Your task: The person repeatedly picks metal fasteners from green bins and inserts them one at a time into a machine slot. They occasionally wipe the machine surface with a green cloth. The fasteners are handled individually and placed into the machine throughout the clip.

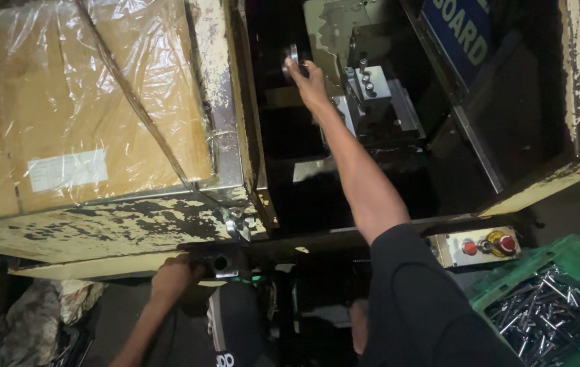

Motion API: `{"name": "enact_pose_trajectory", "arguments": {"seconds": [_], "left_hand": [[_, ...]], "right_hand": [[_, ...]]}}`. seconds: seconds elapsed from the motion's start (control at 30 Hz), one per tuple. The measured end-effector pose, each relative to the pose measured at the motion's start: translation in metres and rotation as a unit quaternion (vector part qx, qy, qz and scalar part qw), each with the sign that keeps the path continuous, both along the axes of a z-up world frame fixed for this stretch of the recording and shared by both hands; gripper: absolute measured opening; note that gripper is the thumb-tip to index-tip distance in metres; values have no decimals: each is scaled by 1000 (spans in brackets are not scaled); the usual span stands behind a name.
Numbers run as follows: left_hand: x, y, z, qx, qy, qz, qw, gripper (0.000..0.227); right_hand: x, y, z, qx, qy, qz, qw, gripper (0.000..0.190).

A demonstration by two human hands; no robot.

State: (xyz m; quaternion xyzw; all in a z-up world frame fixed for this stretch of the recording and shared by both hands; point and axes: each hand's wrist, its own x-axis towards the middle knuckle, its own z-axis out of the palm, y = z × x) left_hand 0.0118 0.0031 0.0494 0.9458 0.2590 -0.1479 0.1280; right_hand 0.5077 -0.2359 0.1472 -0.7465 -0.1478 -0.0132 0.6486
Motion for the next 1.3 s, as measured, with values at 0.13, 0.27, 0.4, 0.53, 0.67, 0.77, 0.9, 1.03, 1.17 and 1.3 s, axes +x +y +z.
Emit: {"name": "enact_pose_trajectory", "arguments": {"seconds": [0.13,0.27,0.4,0.53,0.67,0.77,0.9,1.03,1.17,1.3], "left_hand": [[2,-14,39,-13,20,-11,1000,50],[-5,-50,98,19,61,71,995,53],[-17,-98,144,-121,-202,88,968,51],[-12,-157,146,-267,-389,31,881,67],[-5,-201,135,-352,-410,43,840,91],[16,-216,125,-291,-439,62,848,100],[9,-229,117,-347,-392,119,843,111],[26,-254,128,-357,-400,79,841,116],[27,-285,136,-399,-343,44,849,115],[41,-319,149,-433,-320,-86,838,112]], "right_hand": [[-18,-7,16,-23,36,-17,999,106],[-17,-9,15,-1,56,-8,998,112],[-26,12,3,55,39,-43,997,120],[-94,0,-2,70,-70,-112,989,106],[-200,-106,12,-45,-119,44,991,51],[-247,-225,43,-81,-102,100,986,23],[-300,-366,79,-249,-59,52,965,23],[-313,-440,88,-410,-15,78,909,31],[-315,-461,46,-531,-21,98,841,24],[-299,-455,12,-643,38,90,760,27]]}}
